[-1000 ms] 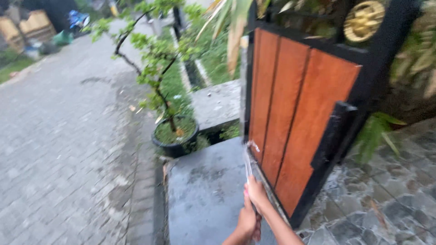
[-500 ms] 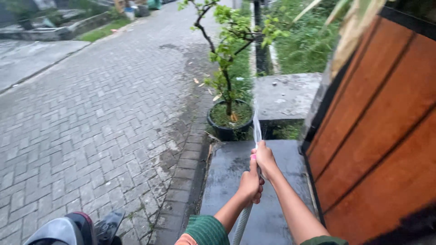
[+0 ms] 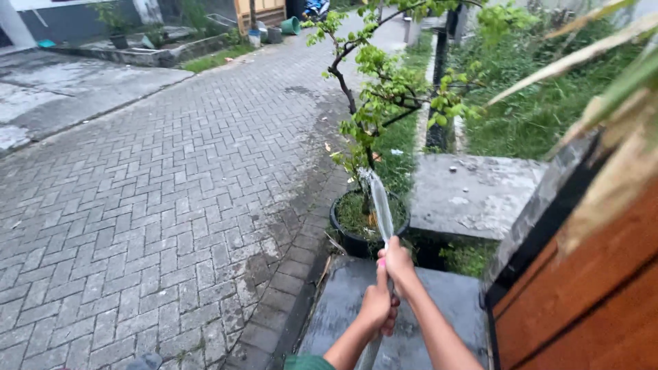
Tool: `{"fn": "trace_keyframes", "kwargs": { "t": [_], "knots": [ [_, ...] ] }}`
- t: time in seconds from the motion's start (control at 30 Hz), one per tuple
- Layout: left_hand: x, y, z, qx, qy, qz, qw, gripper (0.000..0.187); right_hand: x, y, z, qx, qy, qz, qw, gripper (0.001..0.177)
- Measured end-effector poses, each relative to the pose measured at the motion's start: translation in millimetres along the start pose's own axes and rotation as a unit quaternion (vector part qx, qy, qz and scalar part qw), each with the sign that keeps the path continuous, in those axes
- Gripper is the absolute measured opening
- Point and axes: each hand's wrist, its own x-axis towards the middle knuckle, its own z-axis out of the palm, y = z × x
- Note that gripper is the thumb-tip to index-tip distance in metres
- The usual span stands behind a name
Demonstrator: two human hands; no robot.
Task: The person waters several potted plants and garden areas using a garden hose.
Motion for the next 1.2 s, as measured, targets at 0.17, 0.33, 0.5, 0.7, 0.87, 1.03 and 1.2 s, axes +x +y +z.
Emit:
{"fn": "trace_keyframes", "kwargs": {
  "t": [0.17,0.33,0.5,0.7,0.87,1.03,1.2],
  "knots": [
    [48.0,-12.2,-6.6,-0.024,0.019,-0.054,0.998,0.086,47.2,36.5,12.1,-0.027,-0.026,0.034,0.999,0.068],
    [75.2,-25.1,-17.0,-0.02,0.008,-0.138,0.99,0.087,63.2,70.7,19.9,-0.001,-0.039,0.098,0.994,0.068],
    [81.2,-15.1,-20.8,0.005,-0.024,-0.154,0.988,0.087,54.8,60.2,17.4,0.016,-0.003,0.111,0.994,0.066],
    [92.2,-18.8,-28.4,0.023,-0.054,-0.157,0.986,0.087,38.9,41.7,19.4,-0.014,0.066,0.101,0.993,0.064],
    [80.8,-23.8,-30.4,0.02,-0.019,-0.148,0.989,0.088,52.7,65.7,29.8,0.018,0.032,0.097,0.995,0.065],
    [71.8,-28.7,-32.9,0.02,0.022,-0.135,0.99,0.088,46.1,68.1,32.8,0.016,0.0,0.09,0.996,0.06],
    [74.5,-37.6,-39.7,0.029,-0.014,-0.143,0.989,0.087,34.0,72.6,29.5,0.053,0.04,0.116,0.991,0.061]
  ]
}}
